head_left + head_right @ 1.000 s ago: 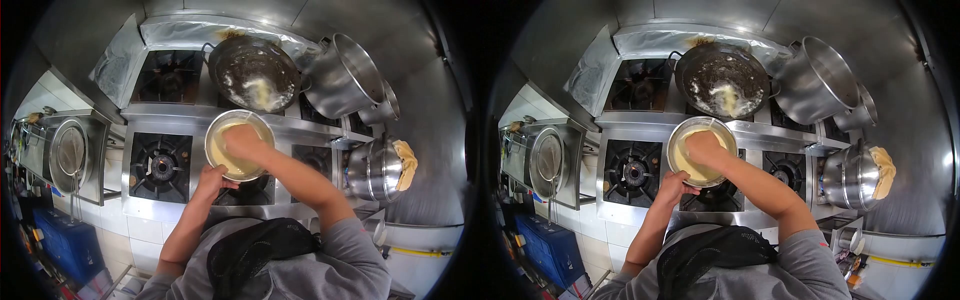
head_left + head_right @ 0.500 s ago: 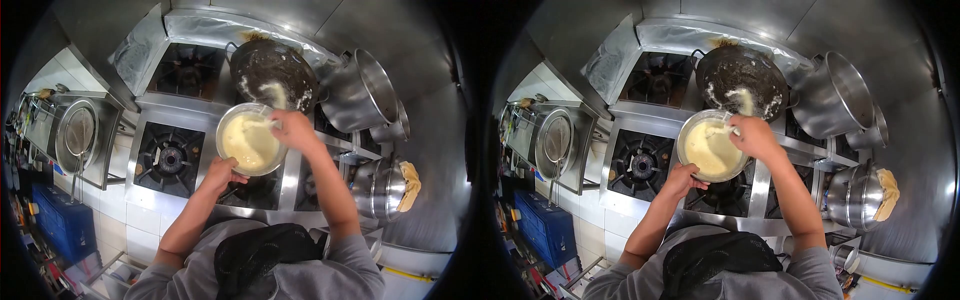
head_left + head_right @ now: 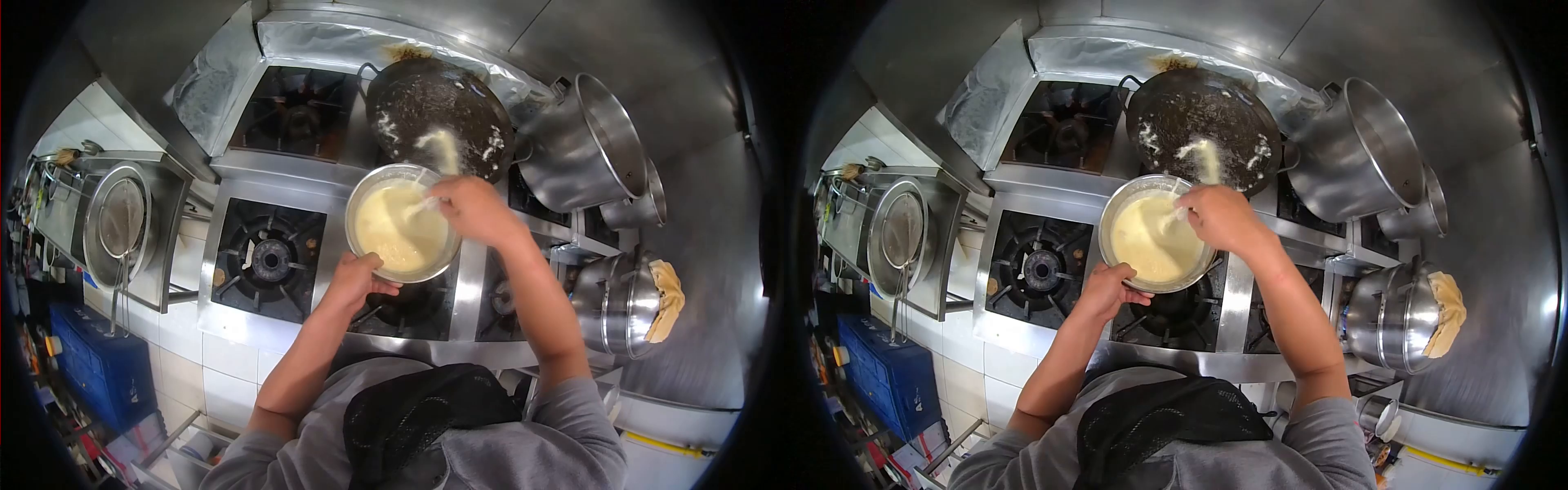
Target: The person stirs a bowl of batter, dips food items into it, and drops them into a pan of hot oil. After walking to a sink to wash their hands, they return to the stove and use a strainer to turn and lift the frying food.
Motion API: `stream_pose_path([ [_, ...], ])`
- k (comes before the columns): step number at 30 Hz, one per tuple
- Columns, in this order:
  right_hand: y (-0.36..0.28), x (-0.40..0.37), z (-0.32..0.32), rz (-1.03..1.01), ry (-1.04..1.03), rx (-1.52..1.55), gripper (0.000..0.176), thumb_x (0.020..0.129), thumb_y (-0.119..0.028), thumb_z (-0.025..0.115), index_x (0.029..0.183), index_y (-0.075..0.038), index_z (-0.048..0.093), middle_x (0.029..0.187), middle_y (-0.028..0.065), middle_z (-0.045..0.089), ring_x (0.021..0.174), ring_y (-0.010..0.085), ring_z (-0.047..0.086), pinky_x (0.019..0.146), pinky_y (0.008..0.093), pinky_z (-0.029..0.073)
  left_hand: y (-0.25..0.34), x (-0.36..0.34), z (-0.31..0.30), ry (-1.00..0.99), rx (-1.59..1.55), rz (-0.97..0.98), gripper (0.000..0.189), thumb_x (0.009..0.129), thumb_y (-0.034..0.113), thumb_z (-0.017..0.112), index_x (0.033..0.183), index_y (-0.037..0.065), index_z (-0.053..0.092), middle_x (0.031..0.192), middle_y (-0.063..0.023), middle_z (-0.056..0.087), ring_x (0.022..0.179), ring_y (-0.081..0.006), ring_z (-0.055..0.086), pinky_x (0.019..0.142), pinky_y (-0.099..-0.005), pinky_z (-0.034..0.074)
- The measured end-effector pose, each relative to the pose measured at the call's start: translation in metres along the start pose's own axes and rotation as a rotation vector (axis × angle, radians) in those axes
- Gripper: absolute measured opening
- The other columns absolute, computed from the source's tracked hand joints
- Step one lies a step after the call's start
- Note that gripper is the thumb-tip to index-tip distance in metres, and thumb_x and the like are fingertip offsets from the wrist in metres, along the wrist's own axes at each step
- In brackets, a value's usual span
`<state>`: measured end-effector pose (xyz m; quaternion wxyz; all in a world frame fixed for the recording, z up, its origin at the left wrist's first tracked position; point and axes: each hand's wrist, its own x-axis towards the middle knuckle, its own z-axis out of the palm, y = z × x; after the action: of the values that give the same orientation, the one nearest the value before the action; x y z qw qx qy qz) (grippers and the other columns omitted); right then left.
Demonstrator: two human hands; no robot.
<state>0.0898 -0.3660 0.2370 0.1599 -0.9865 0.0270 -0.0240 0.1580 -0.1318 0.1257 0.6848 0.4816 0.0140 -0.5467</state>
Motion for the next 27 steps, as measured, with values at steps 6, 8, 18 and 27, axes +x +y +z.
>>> stream_pose_path([
  [6, -0.002, 0.026, -0.062, 0.128, 0.105, 0.464, 0.022, 0.085, -0.002, 0.067, 0.107, 0.003, 0.07, 0.093, 0.0181, 0.072, 0.08, 0.0234, 0.07, 0.073, 0.0331, 0.054, 0.013, 0.001, 0.005, -0.005, 0.01, -0.003, 0.036, 0.089, 0.008, 0.05, 0.113, -0.02, 0.055, 0.091, -0.0281, 0.068, 0.07, -0.0345, 0.071, 0.06, -0.0431, 0.062],
  [8, 0.001, 0.037, -0.081, 0.221, 0.134, 0.472, 0.021, 0.088, -0.003, 0.067, 0.108, 0.003, 0.069, 0.083, 0.0104, 0.071, 0.071, 0.0151, 0.062, 0.067, 0.0299, 0.051, 0.014, 0.003, 0.004, -0.019, 0.014, 0.013, 0.037, 0.089, 0.008, 0.051, 0.112, -0.02, 0.055, 0.091, -0.0276, 0.068, 0.07, -0.0341, 0.071, 0.06, -0.0426, 0.062],
  [18, 0.095, 0.095, -0.101, 0.273, 0.291, 0.345, 0.024, 0.089, -0.016, 0.07, 0.11, -0.004, 0.071, 0.071, 0.0053, 0.063, 0.064, 0.0132, 0.058, 0.062, 0.0307, 0.048, 0.02, -0.007, -0.019, 0.061, -0.028, 0.019, 0.038, 0.087, 0.007, 0.049, 0.117, -0.015, 0.056, 0.091, -0.0251, 0.069, 0.069, -0.0299, 0.072, 0.056, -0.038, 0.062],
  [27, 0.186, 0.16, -0.004, 0.25, 0.115, -0.208, 0.022, 0.082, -0.009, 0.063, 0.101, -0.012, 0.073, 0.1, 0.0143, 0.07, 0.098, 0.0355, 0.066, 0.086, 0.0444, 0.053, 0.024, -0.035, -0.061, 0.175, -0.038, 0.026, 0.033, 0.091, 0.008, 0.051, 0.117, -0.011, 0.058, 0.092, -0.0213, 0.07, 0.069, -0.0275, 0.071, 0.059, -0.0374, 0.061],
])
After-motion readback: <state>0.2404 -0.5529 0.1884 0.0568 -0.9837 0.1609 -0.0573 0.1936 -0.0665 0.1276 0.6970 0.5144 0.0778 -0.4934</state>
